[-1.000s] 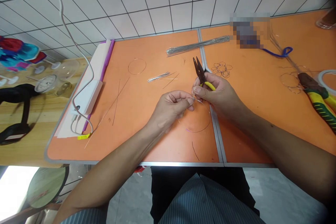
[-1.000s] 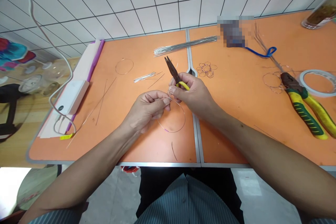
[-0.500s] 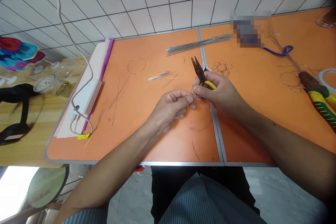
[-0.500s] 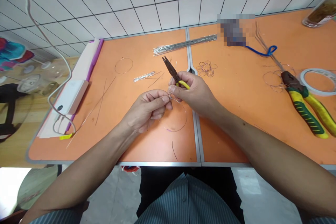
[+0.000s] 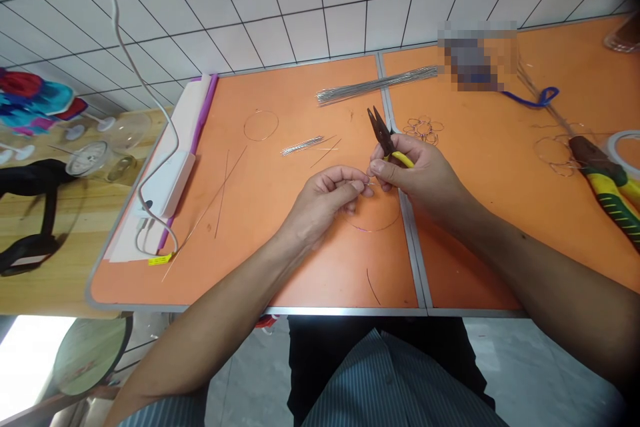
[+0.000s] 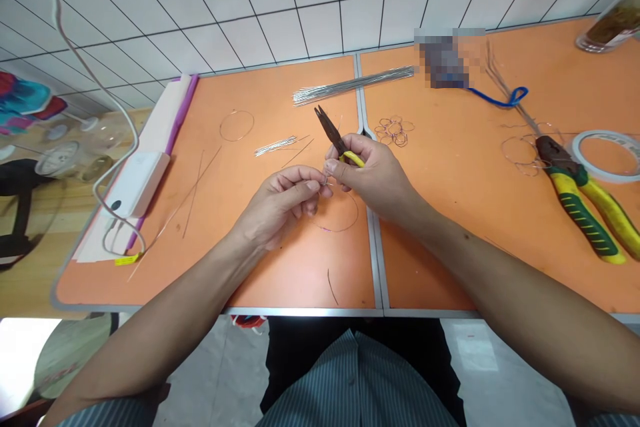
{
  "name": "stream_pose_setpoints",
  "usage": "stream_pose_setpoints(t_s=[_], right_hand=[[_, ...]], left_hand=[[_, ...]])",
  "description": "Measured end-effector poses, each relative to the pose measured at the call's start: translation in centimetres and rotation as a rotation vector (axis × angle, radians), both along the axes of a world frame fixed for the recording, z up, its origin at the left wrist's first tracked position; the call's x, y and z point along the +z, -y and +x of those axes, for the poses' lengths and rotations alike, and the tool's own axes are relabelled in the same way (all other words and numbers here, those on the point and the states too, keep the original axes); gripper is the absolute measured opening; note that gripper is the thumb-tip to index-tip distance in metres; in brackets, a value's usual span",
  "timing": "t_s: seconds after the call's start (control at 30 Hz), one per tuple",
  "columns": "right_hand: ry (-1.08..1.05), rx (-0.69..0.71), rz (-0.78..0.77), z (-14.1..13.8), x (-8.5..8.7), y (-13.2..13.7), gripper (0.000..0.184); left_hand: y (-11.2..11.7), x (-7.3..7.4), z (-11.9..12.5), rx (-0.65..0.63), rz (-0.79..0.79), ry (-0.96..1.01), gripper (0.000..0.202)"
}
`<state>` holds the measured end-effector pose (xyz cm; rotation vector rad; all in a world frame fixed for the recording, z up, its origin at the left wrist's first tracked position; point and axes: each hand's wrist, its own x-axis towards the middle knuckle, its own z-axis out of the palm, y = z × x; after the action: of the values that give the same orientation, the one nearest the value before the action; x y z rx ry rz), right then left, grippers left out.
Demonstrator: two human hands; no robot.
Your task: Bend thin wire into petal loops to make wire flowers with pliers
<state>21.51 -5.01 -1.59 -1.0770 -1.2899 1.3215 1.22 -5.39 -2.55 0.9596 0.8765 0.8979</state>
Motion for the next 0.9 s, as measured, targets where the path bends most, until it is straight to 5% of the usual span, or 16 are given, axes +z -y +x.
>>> stream_pose_setpoints(t_s=[0.67,0.9], right_hand=[[0.189,-0.030,0.090,-0.16,-0.13,-0.18,0.012],[0.166,-0.142,0.087,0.13,-0.12,-0.13,0.008]], left_hand=[[-0.07,0.23,-0.11,0.013,0.055,-0.144,0.012],[-0.10,-0.13,-0.23,-0.017,0.080,-0.188,0.012]])
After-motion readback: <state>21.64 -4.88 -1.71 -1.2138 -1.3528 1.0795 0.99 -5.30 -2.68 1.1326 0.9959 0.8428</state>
